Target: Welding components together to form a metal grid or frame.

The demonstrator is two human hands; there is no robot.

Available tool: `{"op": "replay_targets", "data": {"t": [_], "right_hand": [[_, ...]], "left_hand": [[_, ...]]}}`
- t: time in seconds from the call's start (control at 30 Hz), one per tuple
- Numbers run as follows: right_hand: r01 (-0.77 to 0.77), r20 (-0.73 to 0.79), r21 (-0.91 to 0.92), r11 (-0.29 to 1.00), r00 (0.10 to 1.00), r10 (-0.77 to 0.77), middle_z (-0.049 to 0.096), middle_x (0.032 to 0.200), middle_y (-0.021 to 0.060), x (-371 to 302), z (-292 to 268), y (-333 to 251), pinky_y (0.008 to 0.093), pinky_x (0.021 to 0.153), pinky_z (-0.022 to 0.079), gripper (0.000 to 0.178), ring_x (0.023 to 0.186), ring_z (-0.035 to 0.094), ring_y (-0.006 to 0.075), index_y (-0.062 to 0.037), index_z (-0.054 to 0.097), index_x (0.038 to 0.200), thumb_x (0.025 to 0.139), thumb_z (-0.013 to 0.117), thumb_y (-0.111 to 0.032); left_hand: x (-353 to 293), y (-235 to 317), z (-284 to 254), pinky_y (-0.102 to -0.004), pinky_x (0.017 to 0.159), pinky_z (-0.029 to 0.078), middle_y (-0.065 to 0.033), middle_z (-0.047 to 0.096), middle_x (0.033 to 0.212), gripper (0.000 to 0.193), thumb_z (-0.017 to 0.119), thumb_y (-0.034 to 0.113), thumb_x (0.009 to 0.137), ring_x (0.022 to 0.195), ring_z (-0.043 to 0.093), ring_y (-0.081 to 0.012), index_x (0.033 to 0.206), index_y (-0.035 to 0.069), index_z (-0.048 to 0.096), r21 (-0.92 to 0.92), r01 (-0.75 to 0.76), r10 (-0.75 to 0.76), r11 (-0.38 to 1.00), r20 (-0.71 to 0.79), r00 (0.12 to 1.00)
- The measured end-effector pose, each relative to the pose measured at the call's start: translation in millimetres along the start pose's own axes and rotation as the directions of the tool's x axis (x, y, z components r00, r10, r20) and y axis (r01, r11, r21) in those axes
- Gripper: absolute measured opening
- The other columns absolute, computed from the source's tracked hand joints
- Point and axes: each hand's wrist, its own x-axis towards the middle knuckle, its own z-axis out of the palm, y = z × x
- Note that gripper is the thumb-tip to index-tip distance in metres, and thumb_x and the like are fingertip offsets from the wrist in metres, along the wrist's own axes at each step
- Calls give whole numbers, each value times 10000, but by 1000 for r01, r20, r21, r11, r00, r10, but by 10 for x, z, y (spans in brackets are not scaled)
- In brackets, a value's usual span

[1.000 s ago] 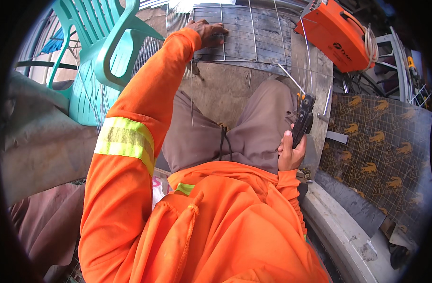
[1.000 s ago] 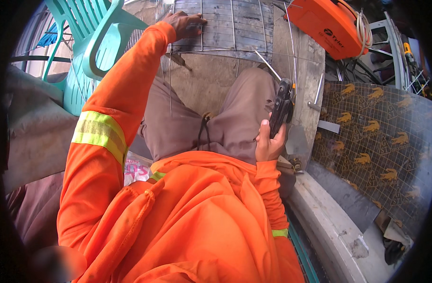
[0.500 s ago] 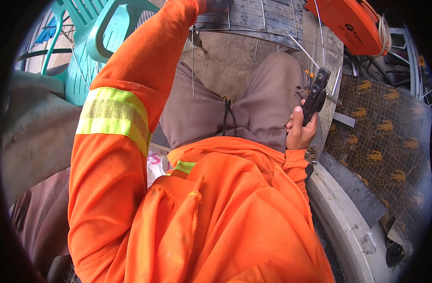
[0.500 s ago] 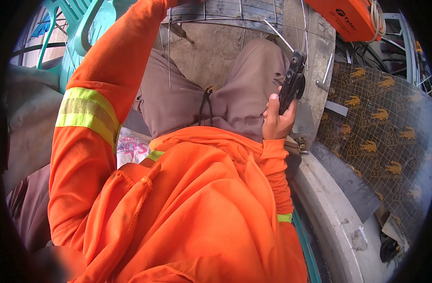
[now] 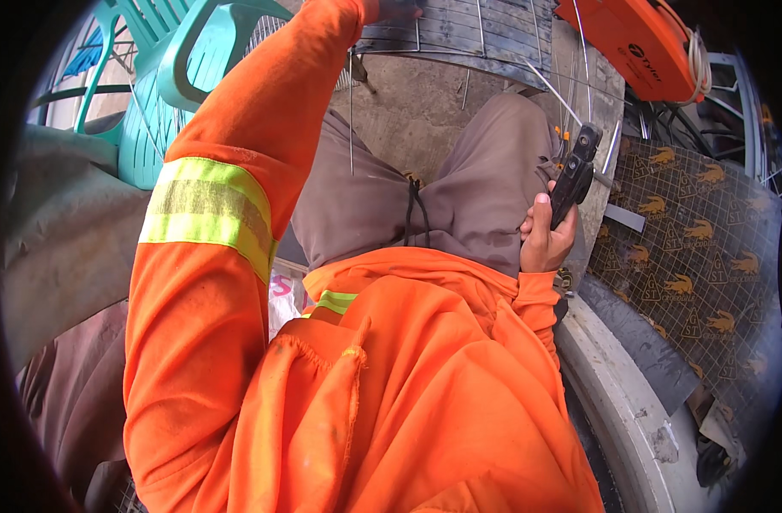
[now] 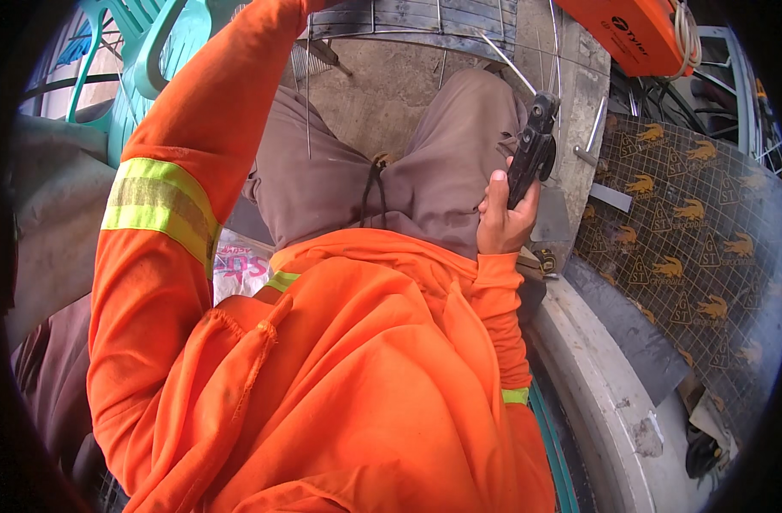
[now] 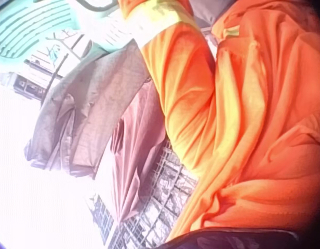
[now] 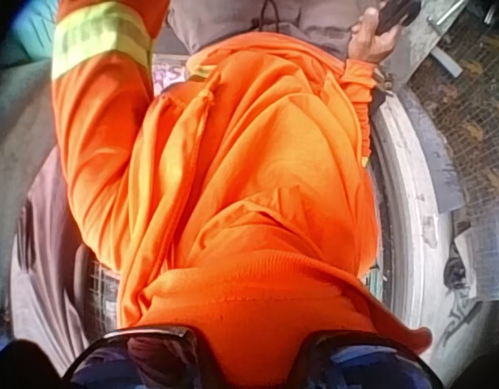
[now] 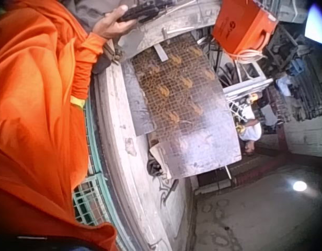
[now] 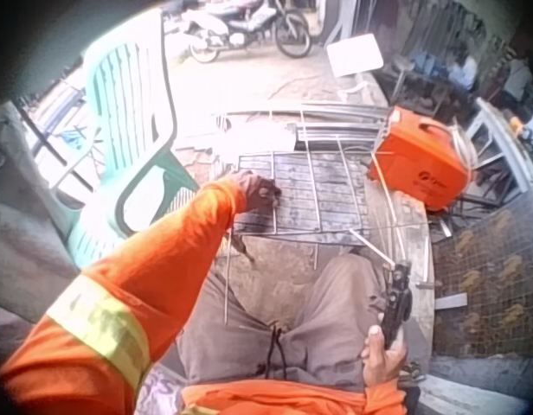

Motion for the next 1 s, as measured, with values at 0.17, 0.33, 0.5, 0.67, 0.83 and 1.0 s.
{"op": "replay_targets", "data": {"t": [0.17, 0.33, 0.5, 0.67, 0.83, 1.0], "right_hand": [[-8, 32, 22, 1000, 999, 7, 522, 721, 4, 0, 50, -32, 197, 491, 399, 363, 531, 455, 47, 16, 524, 1208, 952, 632, -218], [-10, 0, 20, 1000, 1000, 10, 523, 726, 5, 0, 4, -44, 197, 492, 400, 363, 536, 456, 48, 14, 522, 1208, 952, 631, -219], [8, 87, 43, 999, 996, -11, 530, 737, 10, -17, 150, -79, 201, 493, 405, 352, 537, 457, 52, 15, 525, 1203, 949, 625, -208], [-20, -1, 25, 999, 1000, 20, 535, 743, 11, -34, -20, -19, 205, 499, 412, 349, 540, 460, 54, 17, 532, 1206, 949, 619, -204], [-16, 27, 0, 1000, 1000, 16, 534, 743, 12, -22, 18, -46, 207, 503, 414, 359, 543, 462, 55, 25, 527, 1212, 950, 613, -205], [5, 30, 27, 1000, 1000, -5, 524, 727, -5, -6, 3, 13, 197, 466, 378, 389, 529, 453, 39, -8, 545, 1226, 947, 634, -264]], "left_hand": [[-71, -73, -10, -461, 919, 503, -85, 722, 1059, 392, 644, 499, 825, 1015, 666, -326, 1156, 298, 705, -8, 37, -37, 999, -19, 999], [-36, 153, -128, -513, 948, 475, -80, 700, 1135, 428, 647, 518, 822, 1109, 623, -341, 1201, 319, 666, 139, 45, -48, 989, 18, 999], [115, -763, 589, -520, 968, 460, -128, 672, 1183, 518, 642, 527, 830, 1152, 592, -367, 1273, 261, 604, 338, 221, -150, 915, -223, 963], [7, 113, 100, -496, 988, 457, -144, 652, 1221, 570, 646, 532, 837, 1161, 582, -379, 1313, 226, 574, -38, 120, -122, 992, -51, 991], [37, -95, 173, -533, 1014, 393, -63, 664, 1212, 584, 609, 587, 854, 1203, 575, -302, 1366, 318, 526, 99, 146, -146, 984, -7, 989], [92, -5, 151, -568, 1038, 364, -48, 665, 1235, 602, 622, 610, 835, 1240, 555, -308, 1358, 324, 541, 127, 132, -134, 983, 11, 991]]}}
